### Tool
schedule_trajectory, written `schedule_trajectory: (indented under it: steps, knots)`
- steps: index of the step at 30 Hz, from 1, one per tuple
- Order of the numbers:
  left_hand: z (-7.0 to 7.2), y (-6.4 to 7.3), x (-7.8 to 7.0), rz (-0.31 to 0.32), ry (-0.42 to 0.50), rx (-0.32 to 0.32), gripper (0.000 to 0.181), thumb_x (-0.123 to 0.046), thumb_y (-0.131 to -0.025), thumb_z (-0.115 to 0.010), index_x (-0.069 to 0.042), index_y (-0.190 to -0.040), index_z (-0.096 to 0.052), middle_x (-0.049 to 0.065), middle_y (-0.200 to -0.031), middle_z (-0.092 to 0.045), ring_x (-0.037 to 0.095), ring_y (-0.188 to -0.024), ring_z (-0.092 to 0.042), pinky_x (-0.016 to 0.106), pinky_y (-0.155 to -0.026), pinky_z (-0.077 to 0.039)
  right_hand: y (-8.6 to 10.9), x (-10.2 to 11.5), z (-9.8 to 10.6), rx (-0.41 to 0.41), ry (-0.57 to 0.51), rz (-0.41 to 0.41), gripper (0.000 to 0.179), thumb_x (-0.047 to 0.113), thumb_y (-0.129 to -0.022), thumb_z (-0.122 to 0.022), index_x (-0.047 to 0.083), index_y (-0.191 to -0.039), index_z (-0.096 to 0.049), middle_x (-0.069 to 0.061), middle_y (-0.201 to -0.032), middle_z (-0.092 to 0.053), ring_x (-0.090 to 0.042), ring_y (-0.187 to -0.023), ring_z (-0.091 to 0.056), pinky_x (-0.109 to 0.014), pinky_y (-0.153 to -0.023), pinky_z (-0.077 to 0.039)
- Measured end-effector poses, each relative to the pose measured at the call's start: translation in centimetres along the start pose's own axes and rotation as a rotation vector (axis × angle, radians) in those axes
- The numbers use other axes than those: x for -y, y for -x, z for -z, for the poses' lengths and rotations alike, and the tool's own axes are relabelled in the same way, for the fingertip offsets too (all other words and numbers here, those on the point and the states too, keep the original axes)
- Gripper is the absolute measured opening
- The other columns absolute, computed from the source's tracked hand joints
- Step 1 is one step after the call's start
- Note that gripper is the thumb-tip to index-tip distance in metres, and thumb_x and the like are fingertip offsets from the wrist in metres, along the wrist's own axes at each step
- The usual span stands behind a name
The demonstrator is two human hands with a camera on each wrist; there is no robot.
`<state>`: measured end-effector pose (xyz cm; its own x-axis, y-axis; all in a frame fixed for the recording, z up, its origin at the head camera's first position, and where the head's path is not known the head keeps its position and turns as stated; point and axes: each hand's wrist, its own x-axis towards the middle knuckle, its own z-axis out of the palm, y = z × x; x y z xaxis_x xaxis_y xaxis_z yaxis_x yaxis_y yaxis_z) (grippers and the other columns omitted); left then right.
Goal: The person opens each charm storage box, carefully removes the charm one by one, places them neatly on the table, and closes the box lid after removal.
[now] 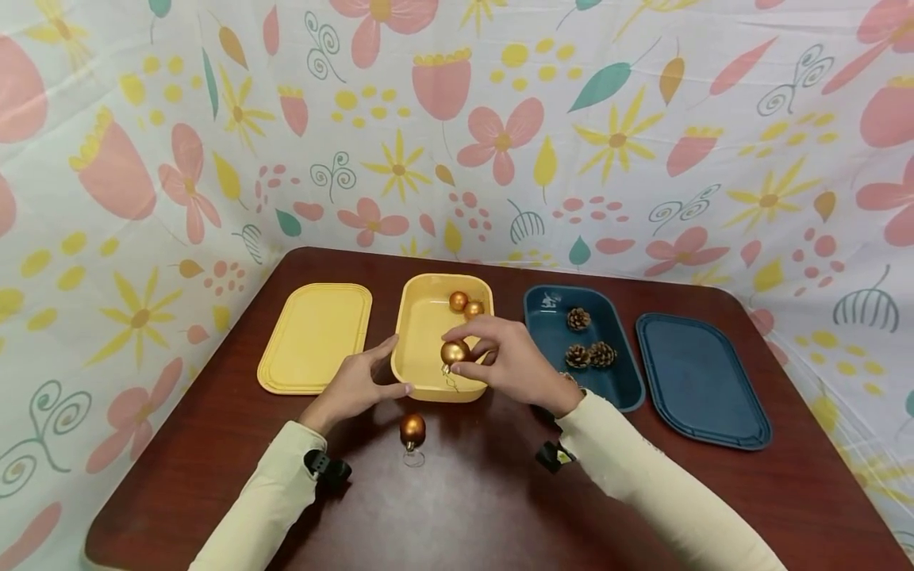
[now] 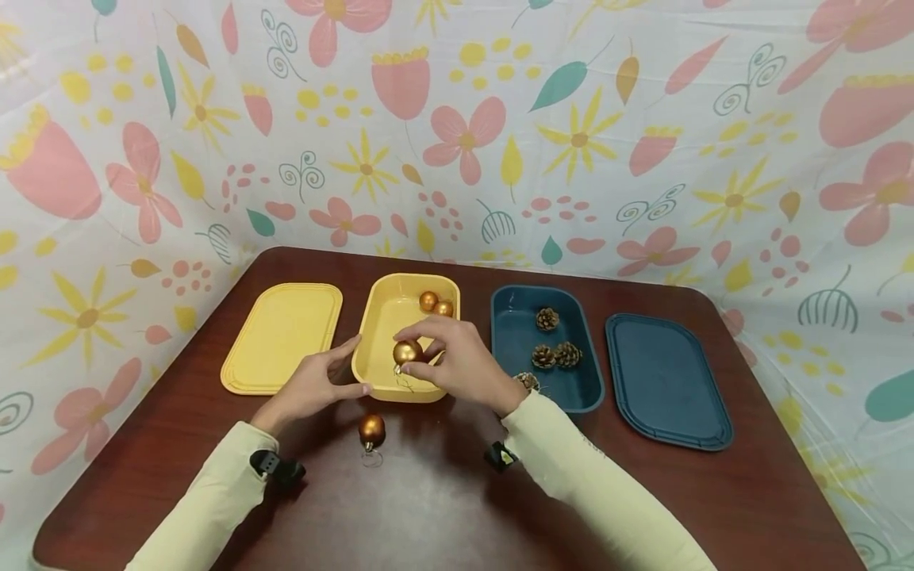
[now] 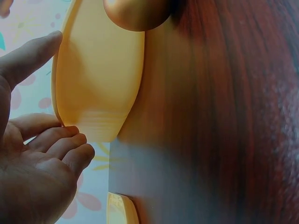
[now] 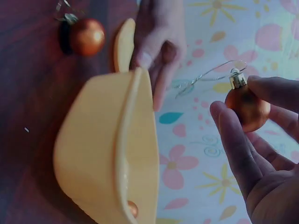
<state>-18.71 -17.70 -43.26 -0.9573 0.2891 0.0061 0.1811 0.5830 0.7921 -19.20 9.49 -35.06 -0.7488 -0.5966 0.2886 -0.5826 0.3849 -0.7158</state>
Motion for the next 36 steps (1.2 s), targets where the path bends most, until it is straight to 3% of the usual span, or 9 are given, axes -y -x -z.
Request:
schedule_trajectory:
  steps: [7, 10, 16, 21, 25, 36]
  knots:
    - [-0.1, -0.1, 0.2, -0.002, -0.003, 0.003, 0.094, -0.034, -0.083, -0.082, -0.006, -0.158, -0.032, 0.008, -0.164, -0.033, 0.031, -0.146, -0.041, 0.047, -0.118, -0.038, 1.7, -0.5, -1.8, 0.085, 0.011, 0.019, 0.031, 0.014, -0.085, -0.081, 0.023, -0.114, -0.076, 0.003, -0.112, -0.07, -0.009, -0.095, -0.069, -0.025, -0.075, -0.062]
    - [-0.1, -0.1, 0.2, 0.002, 0.003, 0.006, 0.094, -0.034, -0.083, -0.082, -0.006, -0.158, -0.031, 0.009, -0.164, -0.032, 0.031, -0.147, -0.041, 0.047, -0.118, -0.038, 2.3, -0.9, -2.8, 0.124, 0.047, 0.045, 0.032, 0.011, -0.085, -0.081, 0.021, -0.115, -0.076, 0.002, -0.113, -0.068, -0.009, -0.094, -0.069, -0.026, -0.076, -0.062]
    - [0.1, -0.1, 0.1, 0.008, 0.006, 0.006, 0.094, -0.033, -0.083, -0.082, -0.007, -0.158, -0.031, 0.008, -0.164, -0.032, 0.031, -0.147, -0.04, 0.048, -0.118, -0.038, 3.0, -1.6, -4.5, 0.202, 0.152, 0.121, 0.031, 0.009, -0.084, -0.08, 0.014, -0.115, -0.076, -0.001, -0.106, -0.067, -0.008, -0.088, -0.064, -0.022, -0.074, -0.06]
    - [0.1, 0.0, 0.0, 0.016, -0.002, 0.014, 0.094, -0.035, -0.084, -0.081, -0.008, -0.158, -0.03, 0.007, -0.165, -0.031, 0.033, -0.147, -0.04, 0.048, -0.118, -0.039, 3.2, -2.2, -5.3, 0.28, 0.337, 0.17, 0.03, 0.016, -0.084, -0.081, 0.015, -0.113, -0.076, 0.001, -0.104, -0.068, -0.009, -0.09, -0.063, -0.023, -0.079, -0.057]
    - [0.1, 0.2, 0.1, 0.02, 0.002, 0.018, 0.094, -0.035, -0.084, -0.081, -0.008, -0.159, -0.029, 0.007, -0.165, -0.03, 0.032, -0.148, -0.039, 0.049, -0.118, -0.038, 3.3, -2.6, -6.0, 0.28, 0.452, 0.174, 0.031, 0.02, -0.083, -0.082, 0.017, -0.113, -0.076, 0.003, -0.107, -0.069, -0.009, -0.096, -0.063, -0.028, -0.083, -0.057]
    - [0.1, 0.2, 0.1, 0.02, 0.007, 0.013, 0.094, -0.035, -0.084, -0.081, -0.008, -0.158, -0.03, 0.007, -0.165, -0.03, 0.033, -0.147, -0.039, 0.049, -0.118, -0.038, 3.8, -2.9, -7.9, 0.216, 0.573, 0.208, 0.031, 0.019, -0.08, -0.084, 0.021, -0.109, -0.075, 0.006, -0.104, -0.068, -0.008, -0.091, -0.066, -0.028, -0.077, -0.058]
